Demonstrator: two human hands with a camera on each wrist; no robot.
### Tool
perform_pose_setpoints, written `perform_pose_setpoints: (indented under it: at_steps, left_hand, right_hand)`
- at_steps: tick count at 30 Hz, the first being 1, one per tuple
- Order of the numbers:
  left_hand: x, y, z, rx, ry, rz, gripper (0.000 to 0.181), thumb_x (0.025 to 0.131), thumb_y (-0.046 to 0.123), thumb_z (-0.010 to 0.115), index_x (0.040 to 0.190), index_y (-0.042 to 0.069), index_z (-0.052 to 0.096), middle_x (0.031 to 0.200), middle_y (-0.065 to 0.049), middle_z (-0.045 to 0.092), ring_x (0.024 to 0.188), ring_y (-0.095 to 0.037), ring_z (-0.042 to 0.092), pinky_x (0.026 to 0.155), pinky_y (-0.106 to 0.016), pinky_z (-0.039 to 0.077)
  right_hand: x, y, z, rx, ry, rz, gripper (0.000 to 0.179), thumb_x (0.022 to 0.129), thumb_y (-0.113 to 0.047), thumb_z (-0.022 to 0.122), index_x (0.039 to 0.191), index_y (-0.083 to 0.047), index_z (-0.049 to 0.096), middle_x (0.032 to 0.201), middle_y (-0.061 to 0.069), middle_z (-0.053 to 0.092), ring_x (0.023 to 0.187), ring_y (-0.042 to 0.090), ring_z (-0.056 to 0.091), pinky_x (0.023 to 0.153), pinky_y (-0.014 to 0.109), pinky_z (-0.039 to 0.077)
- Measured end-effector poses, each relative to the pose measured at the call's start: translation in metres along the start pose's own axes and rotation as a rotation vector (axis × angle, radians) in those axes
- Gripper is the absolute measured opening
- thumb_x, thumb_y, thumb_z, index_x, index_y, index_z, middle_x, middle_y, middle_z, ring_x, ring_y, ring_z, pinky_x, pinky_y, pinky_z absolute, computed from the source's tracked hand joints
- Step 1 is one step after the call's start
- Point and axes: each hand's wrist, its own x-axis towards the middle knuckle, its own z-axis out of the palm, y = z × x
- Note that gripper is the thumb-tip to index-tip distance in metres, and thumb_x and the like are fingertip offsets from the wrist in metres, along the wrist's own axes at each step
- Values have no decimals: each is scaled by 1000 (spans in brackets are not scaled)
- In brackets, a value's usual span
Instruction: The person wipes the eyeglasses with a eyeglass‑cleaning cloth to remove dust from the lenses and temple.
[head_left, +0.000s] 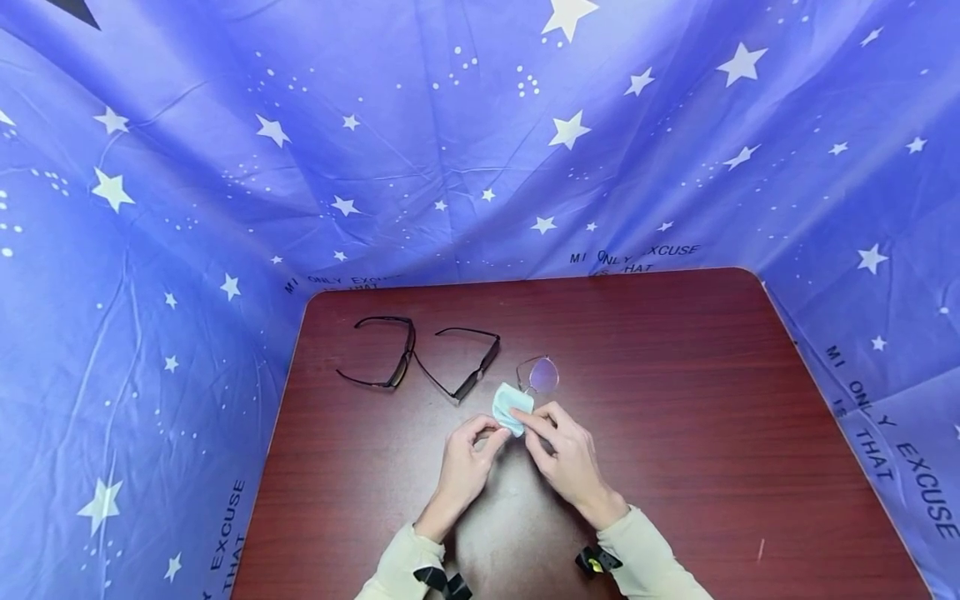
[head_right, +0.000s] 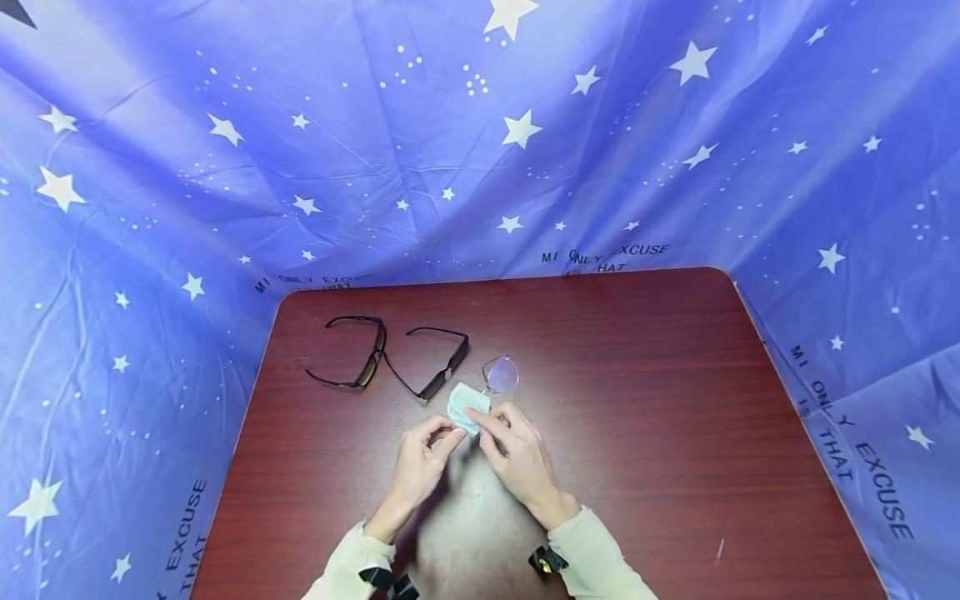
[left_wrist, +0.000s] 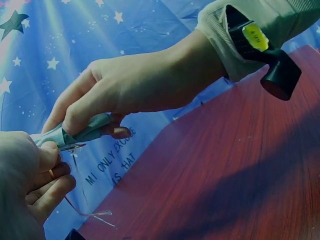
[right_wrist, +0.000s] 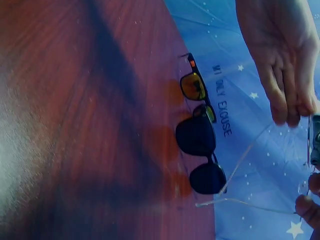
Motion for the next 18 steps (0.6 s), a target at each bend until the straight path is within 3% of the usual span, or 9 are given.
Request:
perform_pose_setpoints:
  at_steps: [8,15,18]
  left_hand:
    - [-3,-1,-1,20,18,18,6,89,1,76,90,6,75,89,-5,76,82,-20,74,76,-28,60]
    - [-2,0,0,8,23,6,5,90,1,76,88,4,73,90,-6,76,83,-22,75,76,-31,61]
    - [-2,0,0,4,15,9,6,90,1,76,89,7,74,90,-6,76,82,-22,75,76,-31,61]
  right_hand:
    - [3,8,-3,-54,-3,79,34,87,1,70,117,-13,78,91,-1,63,67,8,52,56,25,44]
    - [-3,2,0,37,-57,26,38,86,1,67,120,-14,77,92,-3,62,69,5,50,58,18,42]
    - [-5,3,-1,27,-47,13,37,86,0,67,119,-13,77,92,-3,62,69,4,50,57,18,42]
